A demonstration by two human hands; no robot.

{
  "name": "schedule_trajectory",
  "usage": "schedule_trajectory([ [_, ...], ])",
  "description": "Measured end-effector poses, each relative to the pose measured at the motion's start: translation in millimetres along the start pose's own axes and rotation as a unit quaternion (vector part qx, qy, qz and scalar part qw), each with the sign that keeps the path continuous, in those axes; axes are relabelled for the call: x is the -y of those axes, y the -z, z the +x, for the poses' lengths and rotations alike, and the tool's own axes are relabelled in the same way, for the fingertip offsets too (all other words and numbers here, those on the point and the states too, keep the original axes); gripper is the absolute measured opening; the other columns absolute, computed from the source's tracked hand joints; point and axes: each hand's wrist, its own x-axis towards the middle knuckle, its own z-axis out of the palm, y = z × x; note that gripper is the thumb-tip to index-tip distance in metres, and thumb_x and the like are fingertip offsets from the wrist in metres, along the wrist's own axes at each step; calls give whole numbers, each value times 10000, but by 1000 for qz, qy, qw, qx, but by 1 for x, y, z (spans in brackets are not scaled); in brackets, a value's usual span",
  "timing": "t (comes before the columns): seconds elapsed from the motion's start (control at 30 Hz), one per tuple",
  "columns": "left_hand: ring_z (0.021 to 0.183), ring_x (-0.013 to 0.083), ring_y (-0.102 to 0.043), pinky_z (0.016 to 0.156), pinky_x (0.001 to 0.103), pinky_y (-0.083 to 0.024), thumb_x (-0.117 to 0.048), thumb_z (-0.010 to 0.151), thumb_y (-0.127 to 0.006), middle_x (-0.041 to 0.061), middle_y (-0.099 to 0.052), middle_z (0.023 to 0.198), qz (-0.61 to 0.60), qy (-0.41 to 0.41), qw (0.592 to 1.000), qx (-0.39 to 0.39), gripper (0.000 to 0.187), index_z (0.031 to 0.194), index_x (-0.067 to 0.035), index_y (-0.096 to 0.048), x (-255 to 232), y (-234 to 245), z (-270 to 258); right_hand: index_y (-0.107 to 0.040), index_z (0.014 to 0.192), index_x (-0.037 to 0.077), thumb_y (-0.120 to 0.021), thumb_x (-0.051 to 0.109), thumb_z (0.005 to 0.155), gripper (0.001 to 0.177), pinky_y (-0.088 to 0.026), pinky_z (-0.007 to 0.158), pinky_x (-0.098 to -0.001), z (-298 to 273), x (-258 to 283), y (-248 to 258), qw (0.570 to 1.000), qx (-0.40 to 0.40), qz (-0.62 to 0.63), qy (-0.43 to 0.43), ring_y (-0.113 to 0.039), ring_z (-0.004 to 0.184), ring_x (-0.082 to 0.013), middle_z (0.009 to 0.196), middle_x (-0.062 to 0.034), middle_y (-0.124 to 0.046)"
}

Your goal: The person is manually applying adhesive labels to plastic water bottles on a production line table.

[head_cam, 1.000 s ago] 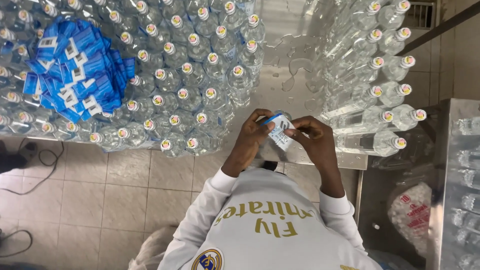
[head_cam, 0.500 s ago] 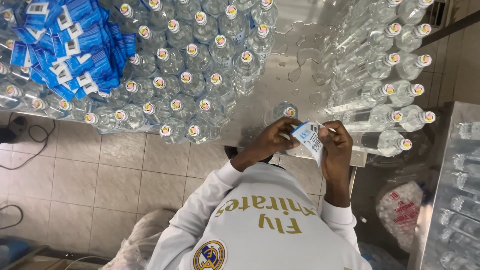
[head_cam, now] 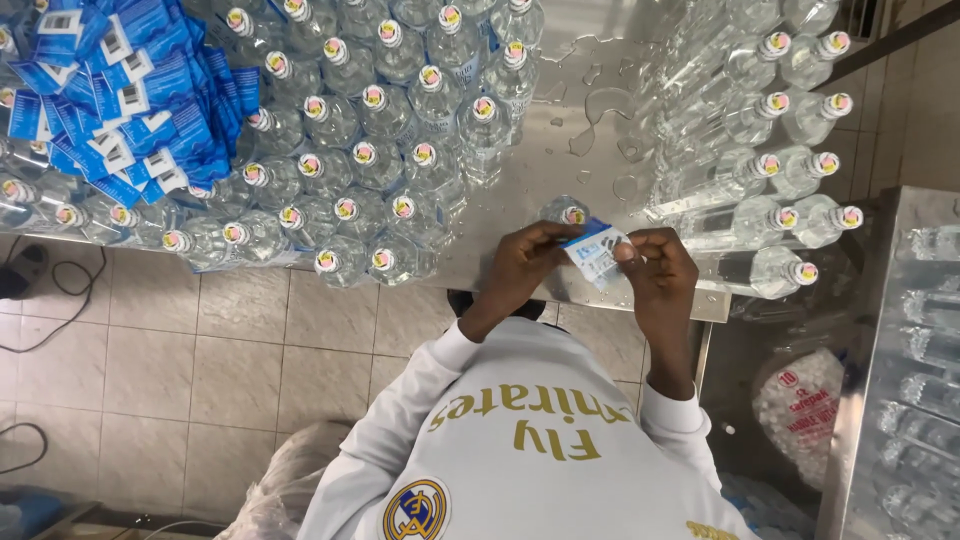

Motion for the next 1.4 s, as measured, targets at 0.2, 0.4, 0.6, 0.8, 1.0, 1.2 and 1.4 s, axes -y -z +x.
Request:
schedule_trajectory([
  [0.2, 719, 147, -676, 677, 328, -567, -305, 1106, -725, 79, -713, 738, 185, 8, 975, -120, 190, 1200, -152, -785, -55, -7, 20, -735, 1117, 22, -800, 58, 1031, 113, -560, 1075, -478, -4, 44, -13, 980, 60, -117, 146, -693, 1211, -339, 919, -90, -701],
  [0.4, 1041, 227, -788, 1007, 413, -603, -678, 1127, -449, 185, -803, 1103, -87, 170, 981, 41, 697, 1508, -117, -611, -69, 9, 33, -653, 1033, 136, -723, 156, 1072, 83, -400, 1212, -610, 17, 40, -17, 880, 119, -298, 350, -746, 1019, -287, 930, -29, -752],
  [0.6, 1160, 131, -707, 1104, 357, -508, -333, 1072, -767, 17, -725, 1257, -205, 100, 973, 25, 462, 1463, -160, -590, -58, 12, 40, -718, 1068, 176, -706, 306, 1104, 135, -325, 1244, -574, 21, 59, -21, 845, 132, -385, 348, -734, 1193, -215, 892, 32, -756],
  [0.8, 1104, 124, -529, 971, 291, -519, -192, 889, -973, 13, -486, 1176, -73, 68, 995, -13, 747, 1518, -116, -578, -28, 13, 52, -781, 1156, 181, -731, 289, 1091, 136, -428, 1156, -514, 21, 28, -18, 816, 134, -449, 338, -731, 1049, -186, 890, 13, -771],
  [1.0, 1171, 206, -599, 966, 363, -541, -385, 1021, -857, 55, -575, 1360, 114, 43, 992, -23, 450, 1417, -221, -719, -26, 12, 57, -775, 1196, 185, -761, 185, 1074, 123, -438, 1092, -499, 20, 23, -21, 814, 144, -463, 319, -727, 1087, -210, 932, -13, -769],
  [1.2, 1393, 424, -593, 1179, 558, -448, -277, 1215, -476, 205, -651, 1341, 285, 2, 958, -27, 323, 1376, -96, -689, -37, 8, 49, -765, 1335, 155, -739, 244, 1093, 260, -426, 1125, -519, 20, 7, -31, 836, 155, -434, 297, -743, 1176, -245, 989, -87, -809],
  [1.4, 1332, 450, -663, 1138, 597, -498, -341, 1213, -489, 232, -731, 1331, 304, 22, 952, -12, 391, 1437, -85, -681, -45, 3, 34, -785, 1271, 166, -719, 229, 1091, 202, -437, 1121, -542, 1, -3, -34, 862, 130, -386, 303, -703, 1261, -286, 1168, -88, -798],
])
